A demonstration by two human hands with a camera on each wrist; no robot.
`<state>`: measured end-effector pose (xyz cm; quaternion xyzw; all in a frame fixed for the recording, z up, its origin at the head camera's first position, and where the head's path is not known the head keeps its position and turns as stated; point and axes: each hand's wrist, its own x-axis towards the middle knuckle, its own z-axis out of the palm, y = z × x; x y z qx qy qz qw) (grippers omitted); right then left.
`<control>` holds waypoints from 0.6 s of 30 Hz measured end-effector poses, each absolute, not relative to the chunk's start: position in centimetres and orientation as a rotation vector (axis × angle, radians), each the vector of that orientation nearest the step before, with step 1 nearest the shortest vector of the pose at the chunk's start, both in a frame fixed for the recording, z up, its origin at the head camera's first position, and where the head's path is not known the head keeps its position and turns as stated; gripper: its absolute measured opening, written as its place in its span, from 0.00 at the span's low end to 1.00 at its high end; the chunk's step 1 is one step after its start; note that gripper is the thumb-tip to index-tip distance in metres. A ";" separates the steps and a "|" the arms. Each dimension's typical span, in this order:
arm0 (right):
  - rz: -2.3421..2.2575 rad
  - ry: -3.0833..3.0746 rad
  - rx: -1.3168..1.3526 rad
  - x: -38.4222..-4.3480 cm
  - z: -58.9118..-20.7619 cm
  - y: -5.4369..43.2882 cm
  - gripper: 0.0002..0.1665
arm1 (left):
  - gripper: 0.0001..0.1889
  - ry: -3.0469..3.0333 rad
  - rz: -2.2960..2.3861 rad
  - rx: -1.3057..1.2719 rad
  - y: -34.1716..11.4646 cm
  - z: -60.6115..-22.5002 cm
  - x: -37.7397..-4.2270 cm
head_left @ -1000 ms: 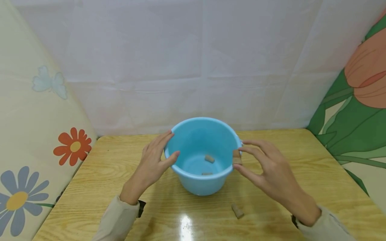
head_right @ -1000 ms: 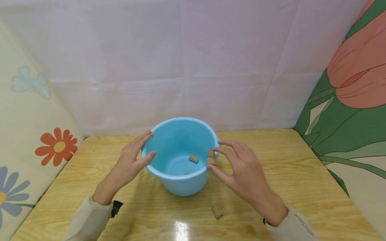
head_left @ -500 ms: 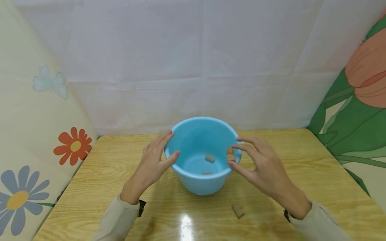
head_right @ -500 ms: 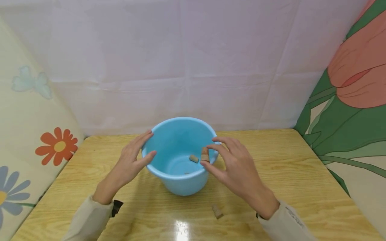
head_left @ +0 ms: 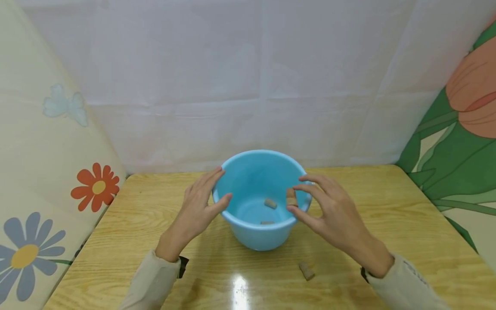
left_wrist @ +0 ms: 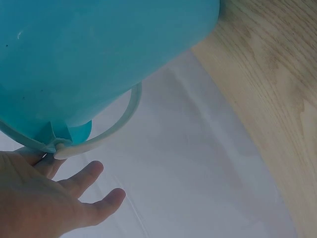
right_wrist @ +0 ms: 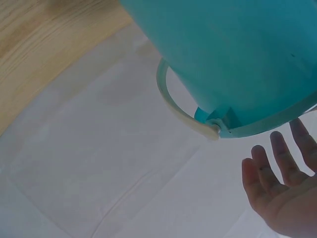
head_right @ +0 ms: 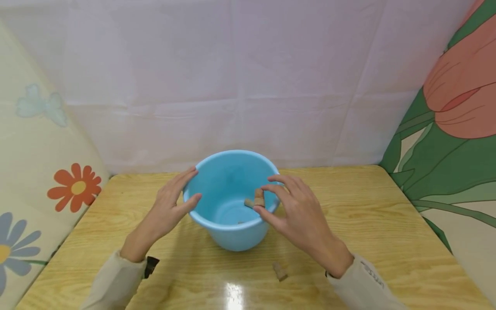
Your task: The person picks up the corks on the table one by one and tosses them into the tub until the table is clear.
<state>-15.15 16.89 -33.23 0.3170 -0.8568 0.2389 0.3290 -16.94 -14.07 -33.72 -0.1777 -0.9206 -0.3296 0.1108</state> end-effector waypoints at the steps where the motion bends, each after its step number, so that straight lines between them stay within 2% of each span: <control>1: 0.628 -2.243 0.829 -15.2 -33.2 16.9 0.39 | 0.35 -2.705 -0.966 -0.524 -14.1 -33.7 -17.0; 13: 0.644 -2.250 0.831 -15.1 -33.5 16.9 0.38 | 0.35 -2.698 -0.973 -0.520 -14.1 -33.8 -16.9; 18: 0.650 -2.268 0.818 -15.0 -33.5 16.9 0.31 | 0.35 -2.693 -0.973 -0.523 -14.0 -33.8 -17.0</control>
